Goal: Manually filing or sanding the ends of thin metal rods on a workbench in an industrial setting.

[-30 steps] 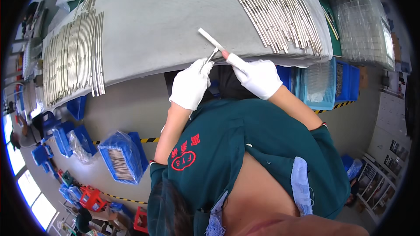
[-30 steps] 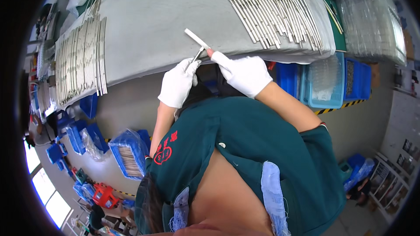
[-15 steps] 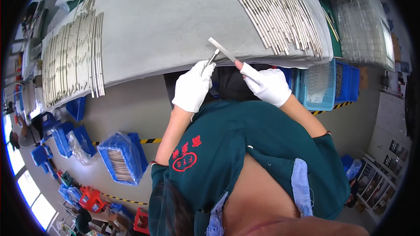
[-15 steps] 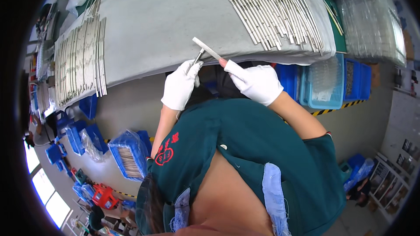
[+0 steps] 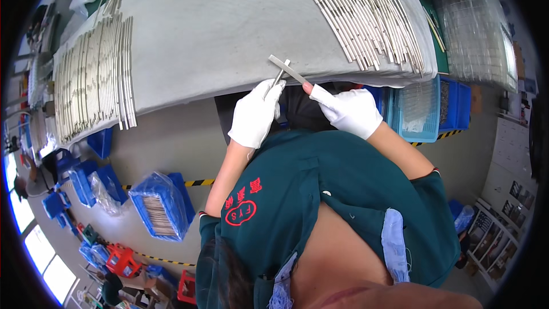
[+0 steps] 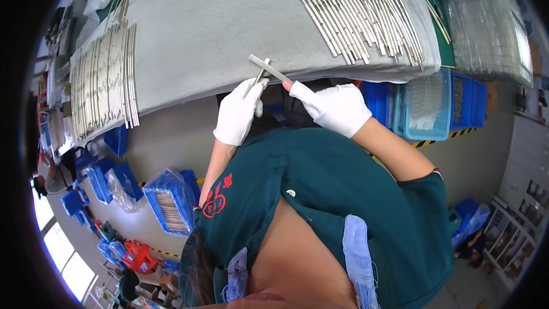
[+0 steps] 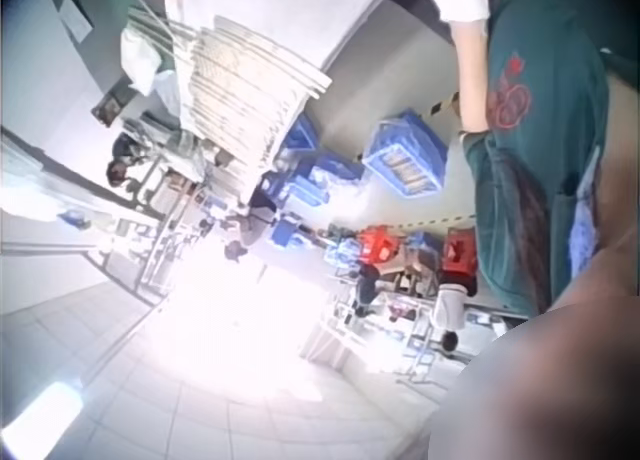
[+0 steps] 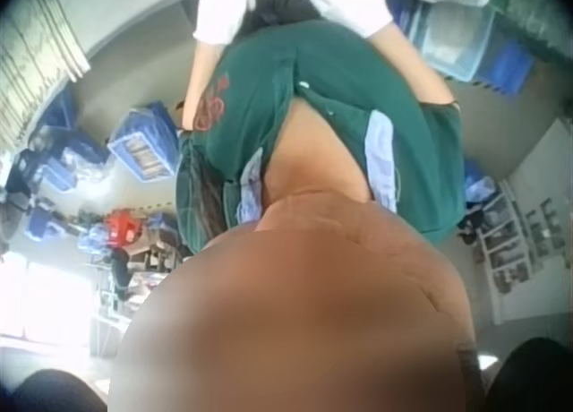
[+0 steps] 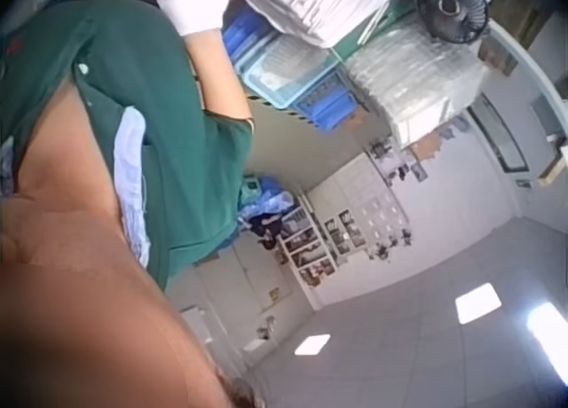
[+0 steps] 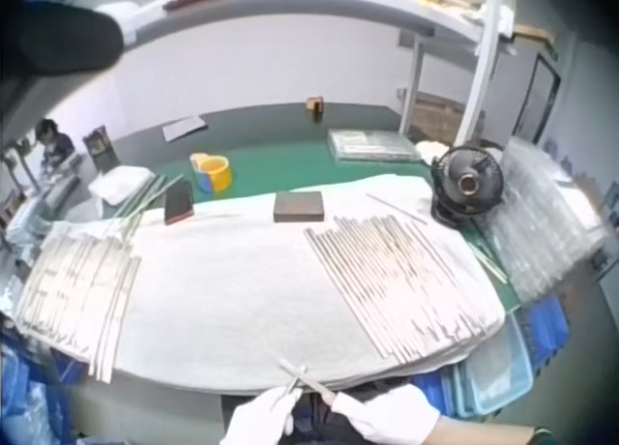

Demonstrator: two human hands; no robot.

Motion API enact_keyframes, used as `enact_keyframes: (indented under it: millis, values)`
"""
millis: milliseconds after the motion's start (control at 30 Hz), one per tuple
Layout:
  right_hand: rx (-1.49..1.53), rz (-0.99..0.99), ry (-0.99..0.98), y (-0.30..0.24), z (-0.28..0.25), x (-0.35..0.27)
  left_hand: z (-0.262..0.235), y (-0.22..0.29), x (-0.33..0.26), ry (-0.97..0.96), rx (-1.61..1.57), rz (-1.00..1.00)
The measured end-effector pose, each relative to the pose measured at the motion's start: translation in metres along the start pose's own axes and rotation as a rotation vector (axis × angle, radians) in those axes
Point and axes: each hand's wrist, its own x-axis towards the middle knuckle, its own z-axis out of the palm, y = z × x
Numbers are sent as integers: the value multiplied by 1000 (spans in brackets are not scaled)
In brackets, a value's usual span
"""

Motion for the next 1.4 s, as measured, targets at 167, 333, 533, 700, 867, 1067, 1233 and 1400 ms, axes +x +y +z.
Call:
enact_keyframes:
  millis: [167, 333, 533, 700, 867, 1067, 1233, 1400]
  values:
    - [25, 97, 27, -14, 1, 32, 2, -5, 1, 1, -45, 4]
    - [20, 20, 49, -6, 6, 10, 3, -6, 0, -22, -147, -26]
    - [2, 73, 145, -11, 7, 29, 5, -6, 0, 10, -139, -11]
    - [69, 91, 98, -5, -2, 13, 9, -6, -2, 9, -189, -14]
    - [78, 116, 47, -6, -3, 21, 11, -9, 2, -4, -230, -43]
    - [163, 241, -13, -13, -2, 14, 17, -1, -1, -17, -480, -107]
    - [203, 229, 42, -11, 3, 16, 15, 1, -1, -17, -603, -143]
    - [159, 125, 186, -13, 6, 11, 13, 7, -3, -16, -627, -219]
